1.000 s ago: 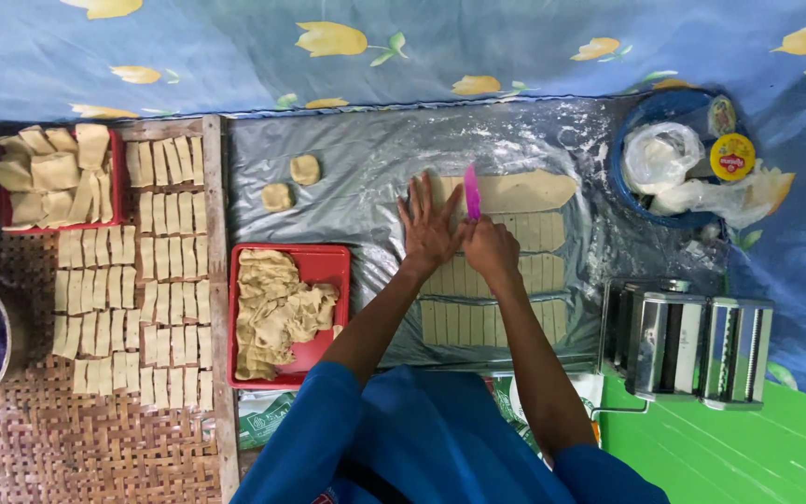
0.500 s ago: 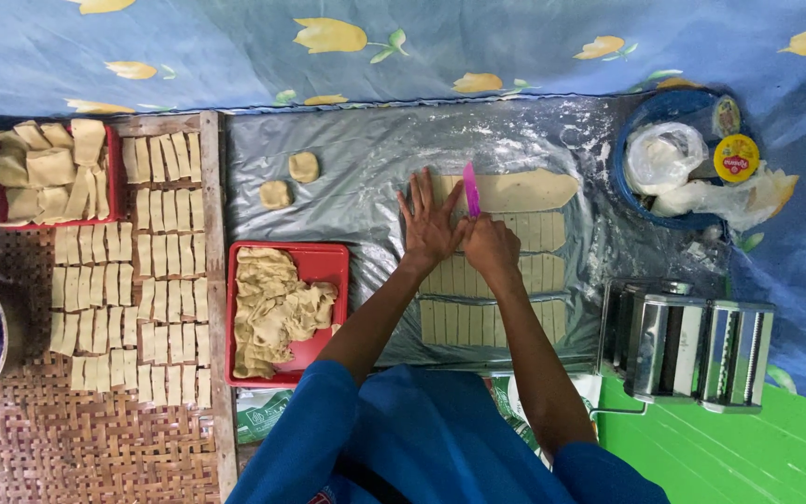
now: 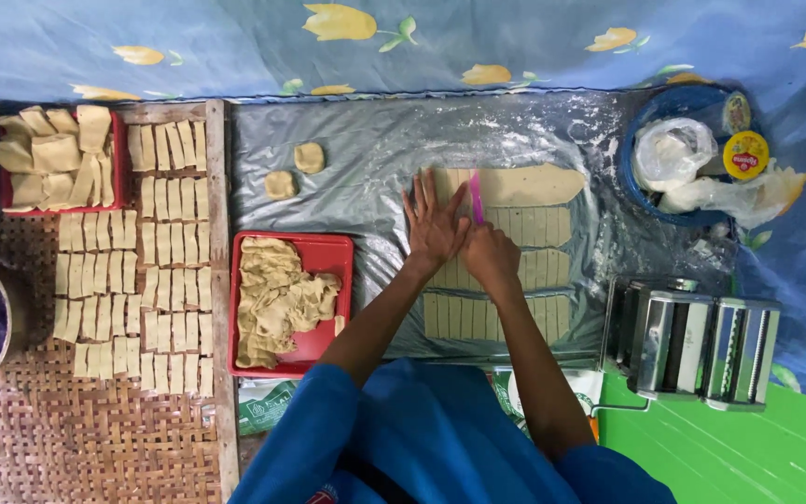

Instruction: Cutting dough into rectangular pieces using a scraper and arranging them on a tray and a woven mat.

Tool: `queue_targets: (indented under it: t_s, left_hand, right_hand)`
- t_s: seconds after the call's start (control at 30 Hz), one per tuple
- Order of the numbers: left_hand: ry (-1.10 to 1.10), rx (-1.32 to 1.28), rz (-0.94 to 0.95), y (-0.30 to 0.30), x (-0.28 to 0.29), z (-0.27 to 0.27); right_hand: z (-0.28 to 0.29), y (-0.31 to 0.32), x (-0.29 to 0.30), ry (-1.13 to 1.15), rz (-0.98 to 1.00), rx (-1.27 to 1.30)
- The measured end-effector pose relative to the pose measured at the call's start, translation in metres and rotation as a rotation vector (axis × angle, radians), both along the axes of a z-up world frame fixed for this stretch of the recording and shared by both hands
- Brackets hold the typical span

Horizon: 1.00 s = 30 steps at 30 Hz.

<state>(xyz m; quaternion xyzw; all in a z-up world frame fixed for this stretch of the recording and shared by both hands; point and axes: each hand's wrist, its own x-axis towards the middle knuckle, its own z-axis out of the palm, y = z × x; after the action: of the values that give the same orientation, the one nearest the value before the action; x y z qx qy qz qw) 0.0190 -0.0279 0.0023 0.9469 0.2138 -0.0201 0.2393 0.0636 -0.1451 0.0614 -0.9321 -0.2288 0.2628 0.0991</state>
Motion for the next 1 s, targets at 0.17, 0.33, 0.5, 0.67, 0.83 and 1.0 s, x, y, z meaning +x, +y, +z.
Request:
queue_targets:
  t_s: [0.17, 0.33, 0.5, 0.67, 0.83, 1.0]
  left_hand:
    - [-0.03, -0.063, 0.057, -0.008, -0.017, 0.009]
    - [-0.083, -0.067, 0.083, -0.011, -0.039, 0.016]
    - [-0.148, -0.139, 0.114, -0.006, -0.066, 0.021]
    - [-0.166, -0.185, 0.102, -0.006, -0.087, 0.024]
    - [-0.16, -0.181, 0.07, -0.016, -0.104, 0.027]
    - [-0.186, -0.218, 0.046, -0.022, -0.1, 0.019]
  right_hand:
    - [-0.017, -0.021, -0.001, 0.061, -0.008, -0.036]
    - [-0.018, -0.029, -0.006, 0.12, -0.026, -0.026]
    - [0.035, -0.016, -0.024, 0.12, 0.002, 0.042]
    - [-0.03, -0.004, 0.006, 0.042, -0.047, -0.021]
    - [-0.06, 0.005, 0.029, 0.007, -0.071, 0.006]
    - [-0.044, 0.006, 0.034, -0.03, -0.139, 0.078]
